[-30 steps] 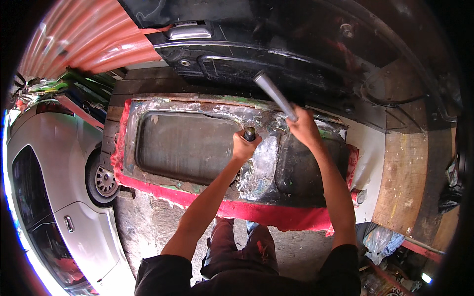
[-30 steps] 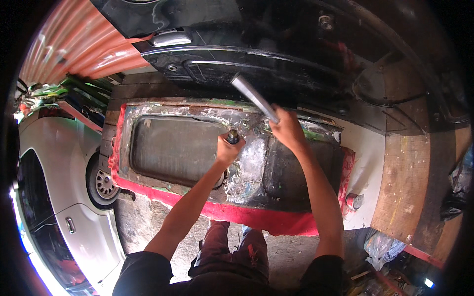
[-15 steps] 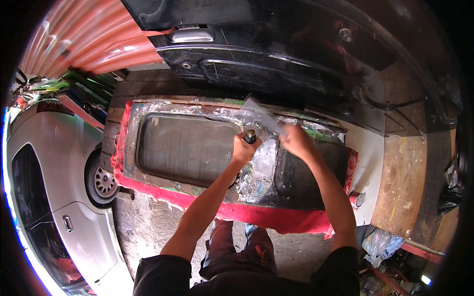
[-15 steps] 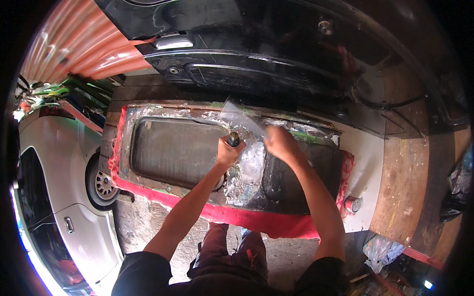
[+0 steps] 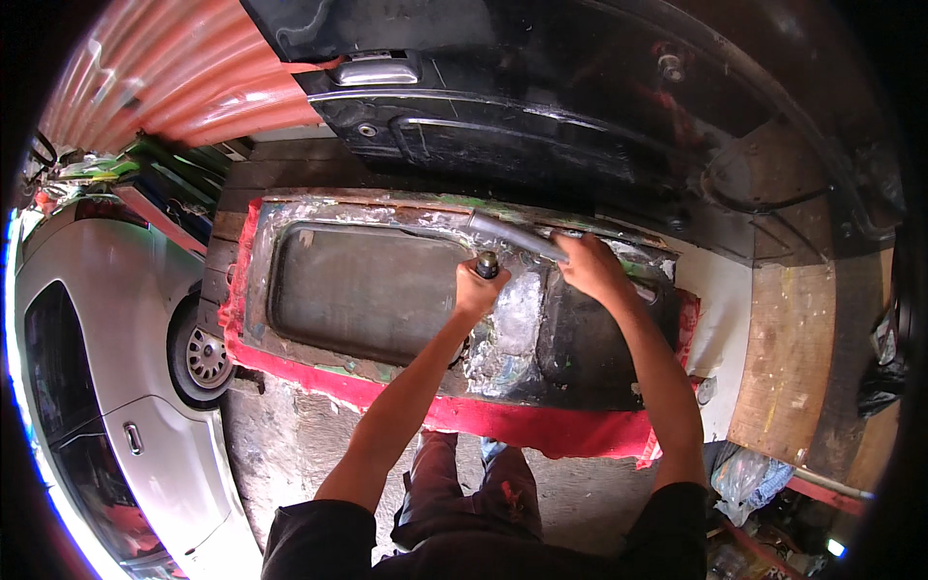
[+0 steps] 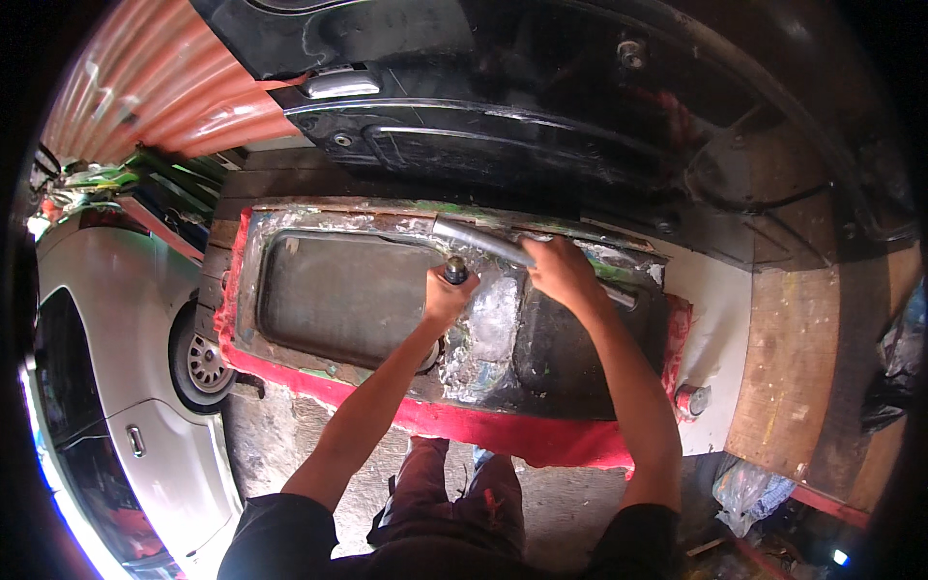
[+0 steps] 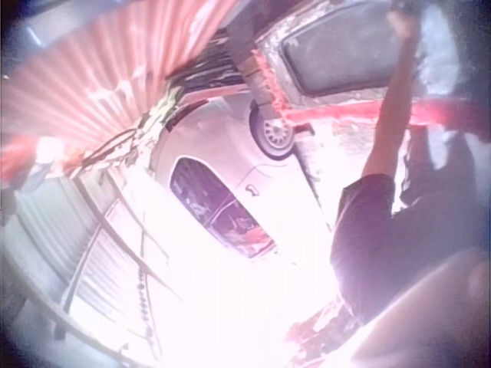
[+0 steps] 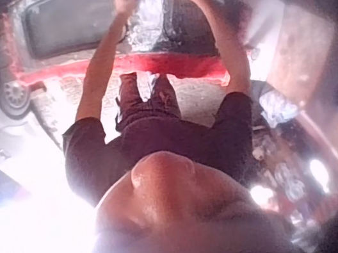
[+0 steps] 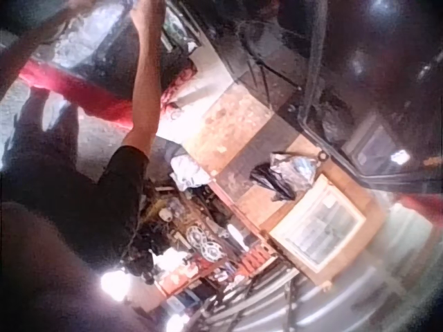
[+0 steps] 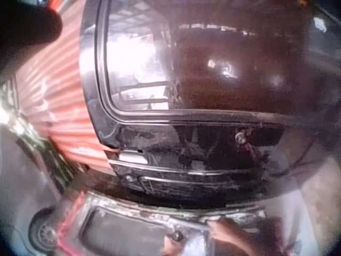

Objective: The person retrieves a small container and a metal rod, then uses a putty knife to spread a white paste onto a car door panel resting on a workbench. The person repeatedly applies and smooths the paste across the surface.

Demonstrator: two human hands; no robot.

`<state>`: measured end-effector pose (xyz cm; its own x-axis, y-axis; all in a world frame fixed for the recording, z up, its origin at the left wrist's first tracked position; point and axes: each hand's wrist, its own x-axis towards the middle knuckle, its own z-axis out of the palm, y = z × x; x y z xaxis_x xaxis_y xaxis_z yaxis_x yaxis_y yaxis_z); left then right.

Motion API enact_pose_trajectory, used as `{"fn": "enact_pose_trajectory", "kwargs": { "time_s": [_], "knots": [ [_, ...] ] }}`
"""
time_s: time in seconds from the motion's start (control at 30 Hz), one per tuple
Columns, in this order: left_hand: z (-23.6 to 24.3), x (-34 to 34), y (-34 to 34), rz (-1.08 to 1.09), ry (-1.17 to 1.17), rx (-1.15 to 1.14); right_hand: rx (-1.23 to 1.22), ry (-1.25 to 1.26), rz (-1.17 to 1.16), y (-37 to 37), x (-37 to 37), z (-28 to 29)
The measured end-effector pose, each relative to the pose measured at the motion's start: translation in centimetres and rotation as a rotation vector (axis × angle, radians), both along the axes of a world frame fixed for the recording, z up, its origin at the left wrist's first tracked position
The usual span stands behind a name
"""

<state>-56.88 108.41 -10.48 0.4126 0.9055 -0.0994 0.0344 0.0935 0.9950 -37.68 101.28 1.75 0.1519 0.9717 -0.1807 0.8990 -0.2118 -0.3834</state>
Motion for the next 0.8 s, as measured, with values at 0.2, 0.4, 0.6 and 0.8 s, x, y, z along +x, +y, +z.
{"fn": "enact_pose_trajectory", "kwargs": {
  "time_s": [0.2, 0.4, 0.6, 0.8],
  "knots": [
    [-0.5, -0.1, 0.4, 0.043, 0.020, -0.097, 0.237, 0.191, -0.158, -1.5, -0.1, -0.2],
    [-1.2, 0.4, 0.6, 0.050, 0.032, -0.066, 0.242, 0.285, -0.154, -3.5, -0.9, -3.3],
    [0.4, 0.4, -0.3, -0.063, 0.050, 0.016, 0.261, 0.289, -0.129, -1.9, -0.5, -4.1],
    [-0.7, 0.2, 0.5, -0.170, 0.036, -0.050, 0.335, 0.423, -0.136, -0.8, -0.1, -3.5]
  ]
}}
